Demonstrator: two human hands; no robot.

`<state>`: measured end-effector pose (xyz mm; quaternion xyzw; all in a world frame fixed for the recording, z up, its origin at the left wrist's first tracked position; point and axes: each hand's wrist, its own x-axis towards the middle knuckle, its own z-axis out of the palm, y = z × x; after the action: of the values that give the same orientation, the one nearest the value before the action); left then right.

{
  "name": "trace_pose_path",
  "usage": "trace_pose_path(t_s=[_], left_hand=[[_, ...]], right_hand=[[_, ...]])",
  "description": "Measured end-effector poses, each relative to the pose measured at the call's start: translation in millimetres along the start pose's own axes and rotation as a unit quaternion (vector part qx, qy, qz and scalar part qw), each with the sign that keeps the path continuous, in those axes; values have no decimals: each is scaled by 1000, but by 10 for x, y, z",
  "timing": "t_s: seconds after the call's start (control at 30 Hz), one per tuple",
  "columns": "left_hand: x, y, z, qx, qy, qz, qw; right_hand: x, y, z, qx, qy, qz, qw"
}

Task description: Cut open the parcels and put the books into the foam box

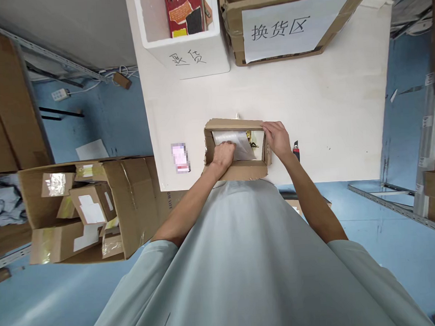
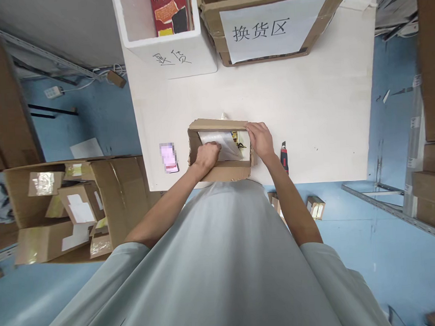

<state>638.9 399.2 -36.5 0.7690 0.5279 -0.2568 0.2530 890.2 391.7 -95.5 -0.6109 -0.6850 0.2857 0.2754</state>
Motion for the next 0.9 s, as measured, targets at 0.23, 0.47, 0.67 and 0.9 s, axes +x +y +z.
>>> trace_pose_path(t_s=[0.23, 0.47, 0.67, 0.9], left_hand=[[150, 40, -41, 56, 11, 56, 997], [168, 49, -221, 65, 6, 72, 995], [-151, -134, -351, 35, 76, 86, 993], [-567, -268, -404, 54, 130, 118, 983]], right_hand=[[17, -1, -2, -10, -16, 4, 1000], [26, 0, -26, -25, -27, -4, 999], [-1, -14, -19, -27, -19, -4, 999], [17, -12, -52, -14, 2, -15, 1000]])
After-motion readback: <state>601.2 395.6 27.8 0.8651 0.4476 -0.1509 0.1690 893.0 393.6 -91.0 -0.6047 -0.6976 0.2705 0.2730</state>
